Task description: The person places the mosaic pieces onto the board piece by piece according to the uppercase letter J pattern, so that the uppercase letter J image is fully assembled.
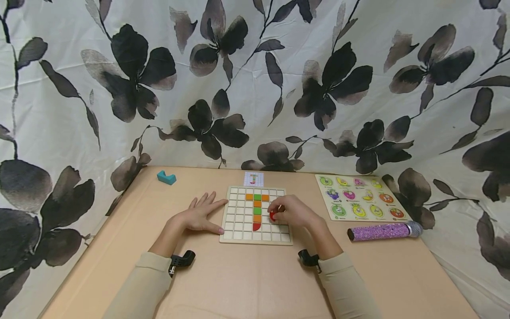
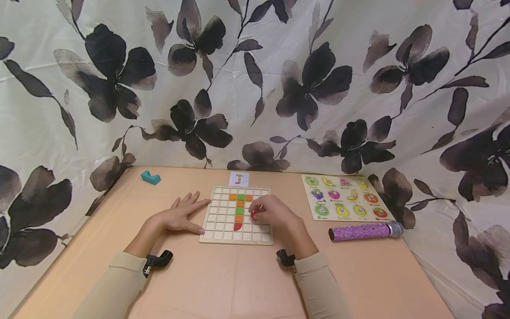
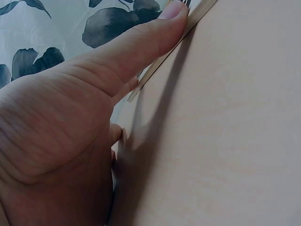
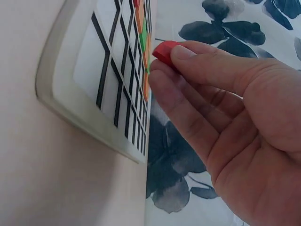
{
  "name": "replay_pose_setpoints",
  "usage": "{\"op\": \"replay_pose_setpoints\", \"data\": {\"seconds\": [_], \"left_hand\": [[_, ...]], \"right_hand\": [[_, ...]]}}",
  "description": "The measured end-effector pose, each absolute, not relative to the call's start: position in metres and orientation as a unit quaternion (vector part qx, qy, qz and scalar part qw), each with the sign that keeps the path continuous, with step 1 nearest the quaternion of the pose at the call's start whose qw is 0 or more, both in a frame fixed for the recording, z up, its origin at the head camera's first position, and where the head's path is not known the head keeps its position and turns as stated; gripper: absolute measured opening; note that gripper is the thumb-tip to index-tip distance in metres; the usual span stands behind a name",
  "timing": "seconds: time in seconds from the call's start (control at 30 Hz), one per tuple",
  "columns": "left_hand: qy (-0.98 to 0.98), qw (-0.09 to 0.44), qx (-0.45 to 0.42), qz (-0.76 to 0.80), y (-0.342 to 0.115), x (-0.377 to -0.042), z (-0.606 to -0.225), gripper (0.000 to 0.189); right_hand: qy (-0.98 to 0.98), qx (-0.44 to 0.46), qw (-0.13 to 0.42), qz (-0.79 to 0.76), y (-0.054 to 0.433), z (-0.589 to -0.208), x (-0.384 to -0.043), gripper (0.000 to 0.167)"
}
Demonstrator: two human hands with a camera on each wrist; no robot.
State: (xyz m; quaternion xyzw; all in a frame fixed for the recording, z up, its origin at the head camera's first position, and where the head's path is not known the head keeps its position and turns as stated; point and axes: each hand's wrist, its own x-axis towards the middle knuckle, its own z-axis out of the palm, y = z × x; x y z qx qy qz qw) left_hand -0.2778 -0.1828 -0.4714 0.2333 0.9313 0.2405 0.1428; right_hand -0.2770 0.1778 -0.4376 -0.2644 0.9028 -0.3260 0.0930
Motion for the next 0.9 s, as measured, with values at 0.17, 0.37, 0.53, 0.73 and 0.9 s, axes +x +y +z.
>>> {"op": "replay_pose_setpoints", "data": {"seconds": [0.17, 0.37, 0.53, 0.73, 0.9], "left_hand": [[0.931, 0.145, 0.233, 0.240, -0.183, -0.277, -0.470, 0.106], [0.929, 0.146, 0.236, 0.245, -0.181, -0.277, -0.470, 0.106], [0.930, 0.147, 0.233, 0.243, -0.181, -0.277, -0.471, 0.105], [0.930, 0.145, 0.232, 0.244, -0.182, -0.277, -0.470, 0.105], [0.931, 0.145, 0.233, 0.243, -0.182, -0.277, -0.470, 0.105]], "right_hand": [[0.890, -0.291, 0.077, -0.342, 0.169, -0.437, -0.276, 0.019], [0.890, -0.291, 0.061, -0.346, 0.157, -0.439, -0.275, 0.016], [0.891, -0.299, 0.032, -0.340, 0.147, -0.440, -0.277, 0.014], [0.880, -0.328, 0.026, -0.343, 0.133, -0.440, -0.278, 0.016], [0.881, -0.330, 0.036, -0.336, 0.126, -0.441, -0.276, 0.017]]}}
